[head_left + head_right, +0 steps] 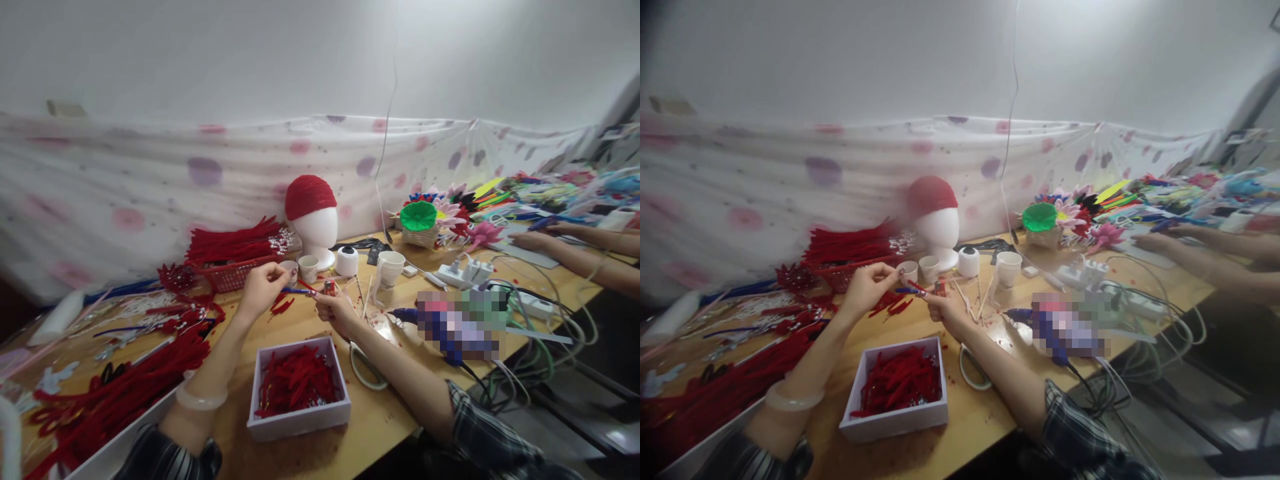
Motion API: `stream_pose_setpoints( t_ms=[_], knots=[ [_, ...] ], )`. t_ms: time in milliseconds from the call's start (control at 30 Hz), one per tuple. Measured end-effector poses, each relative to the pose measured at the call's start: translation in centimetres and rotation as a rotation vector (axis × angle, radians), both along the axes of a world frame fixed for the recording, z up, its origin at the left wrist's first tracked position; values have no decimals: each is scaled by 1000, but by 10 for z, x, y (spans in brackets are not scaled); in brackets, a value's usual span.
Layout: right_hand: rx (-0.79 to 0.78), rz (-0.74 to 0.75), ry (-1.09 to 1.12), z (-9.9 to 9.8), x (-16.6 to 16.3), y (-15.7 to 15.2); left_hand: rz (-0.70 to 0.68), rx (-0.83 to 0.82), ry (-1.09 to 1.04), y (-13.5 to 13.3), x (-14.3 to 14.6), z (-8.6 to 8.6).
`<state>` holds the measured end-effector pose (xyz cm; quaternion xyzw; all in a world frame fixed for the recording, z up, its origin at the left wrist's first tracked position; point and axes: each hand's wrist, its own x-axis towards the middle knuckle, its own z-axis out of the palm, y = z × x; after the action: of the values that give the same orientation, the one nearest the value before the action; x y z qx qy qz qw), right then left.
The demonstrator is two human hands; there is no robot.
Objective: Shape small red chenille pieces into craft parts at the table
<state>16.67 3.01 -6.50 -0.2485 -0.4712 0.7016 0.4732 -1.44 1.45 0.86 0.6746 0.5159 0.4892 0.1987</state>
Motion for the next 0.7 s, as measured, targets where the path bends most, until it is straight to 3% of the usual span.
stream_pose_setpoints(
  t_ms=[100, 300, 467, 700],
  knots=[
    [29, -21, 0, 0, -1, 0, 61, 77, 6, 1, 0, -2],
    [57, -42, -16, 0, -1, 1, -50, -29, 166, 2, 16, -15],
    [14, -40, 3, 0, 2, 5, 97, 53, -166, 3, 2, -4],
    [55, -37, -35, -5, 0, 3, -90, -111, -61, -3, 17, -12]
  ],
)
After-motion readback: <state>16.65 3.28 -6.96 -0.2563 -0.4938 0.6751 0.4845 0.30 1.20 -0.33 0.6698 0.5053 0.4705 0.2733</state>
